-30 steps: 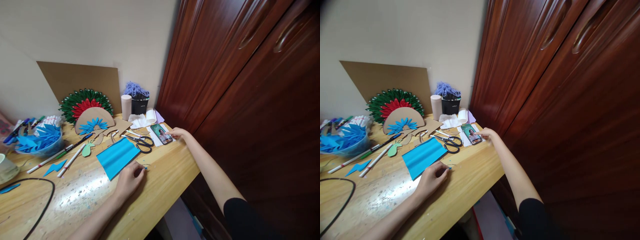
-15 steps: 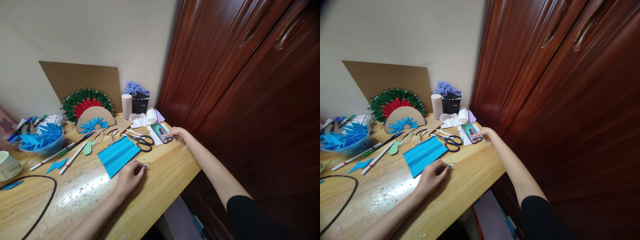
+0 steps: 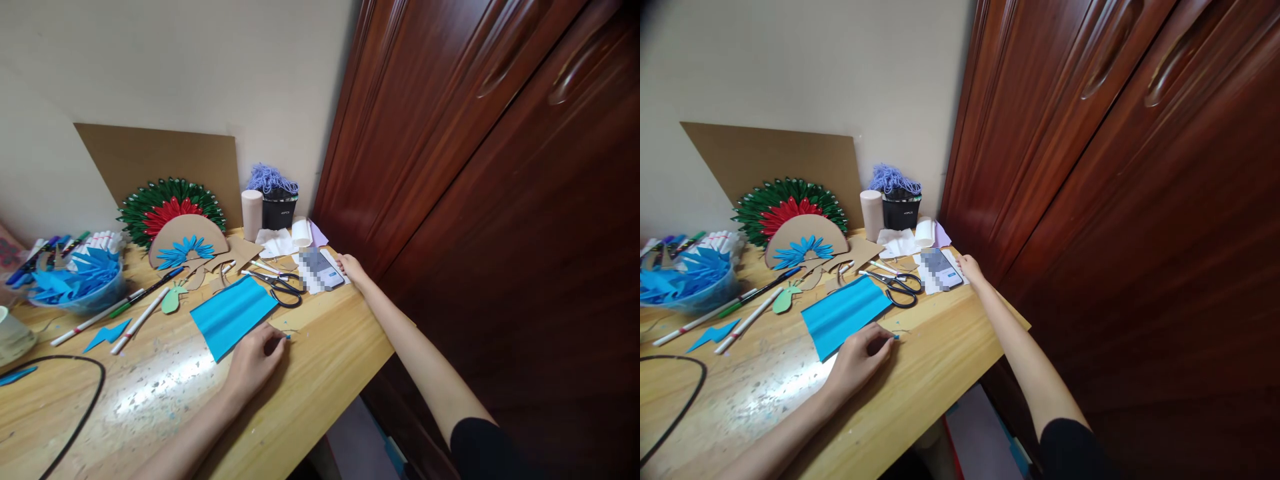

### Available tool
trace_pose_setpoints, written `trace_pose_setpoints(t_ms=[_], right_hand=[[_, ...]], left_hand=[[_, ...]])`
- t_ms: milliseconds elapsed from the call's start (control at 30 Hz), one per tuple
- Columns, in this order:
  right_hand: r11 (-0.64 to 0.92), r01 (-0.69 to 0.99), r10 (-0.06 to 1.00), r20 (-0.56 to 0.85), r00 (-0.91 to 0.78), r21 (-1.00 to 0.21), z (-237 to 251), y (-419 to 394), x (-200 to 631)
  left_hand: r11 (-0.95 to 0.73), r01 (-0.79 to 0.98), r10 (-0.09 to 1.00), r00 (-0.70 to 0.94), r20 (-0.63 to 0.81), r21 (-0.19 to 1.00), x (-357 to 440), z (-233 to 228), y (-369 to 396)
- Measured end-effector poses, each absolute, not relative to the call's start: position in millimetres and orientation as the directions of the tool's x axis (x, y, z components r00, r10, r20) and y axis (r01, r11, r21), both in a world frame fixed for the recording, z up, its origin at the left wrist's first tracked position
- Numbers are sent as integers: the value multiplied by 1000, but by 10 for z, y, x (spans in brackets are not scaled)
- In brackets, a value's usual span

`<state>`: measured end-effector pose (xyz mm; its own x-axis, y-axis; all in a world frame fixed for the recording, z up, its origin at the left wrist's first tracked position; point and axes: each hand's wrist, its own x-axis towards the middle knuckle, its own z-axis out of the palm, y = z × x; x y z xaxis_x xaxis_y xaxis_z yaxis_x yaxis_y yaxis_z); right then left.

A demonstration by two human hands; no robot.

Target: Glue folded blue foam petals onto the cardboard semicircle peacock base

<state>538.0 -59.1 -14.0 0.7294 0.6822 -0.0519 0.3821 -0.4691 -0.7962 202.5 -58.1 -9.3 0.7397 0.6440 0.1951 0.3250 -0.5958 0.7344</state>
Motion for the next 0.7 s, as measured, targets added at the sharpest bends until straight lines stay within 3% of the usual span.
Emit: trace_pose_setpoints(t_ms=[200, 367, 600, 700], right_hand=[[-279, 592, 730, 234, 643, -757, -200, -889, 5201], [-126, 886, 778, 510, 368, -447, -171, -1151, 5186], [-131, 911, 808, 490, 327, -391, -181, -1180, 5177], [-154, 890, 755, 530, 387, -430, -186, -1155, 5157]], left_hand=[[-584, 326, 656, 729, 195, 743, 2028, -98, -576], [-573, 328, 655, 734, 178, 751, 2035, -102, -575], [-576, 329, 656, 732, 184, 748, 2036, -114, -572], [-582, 330, 653, 734, 186, 744, 2033, -114, -574]])
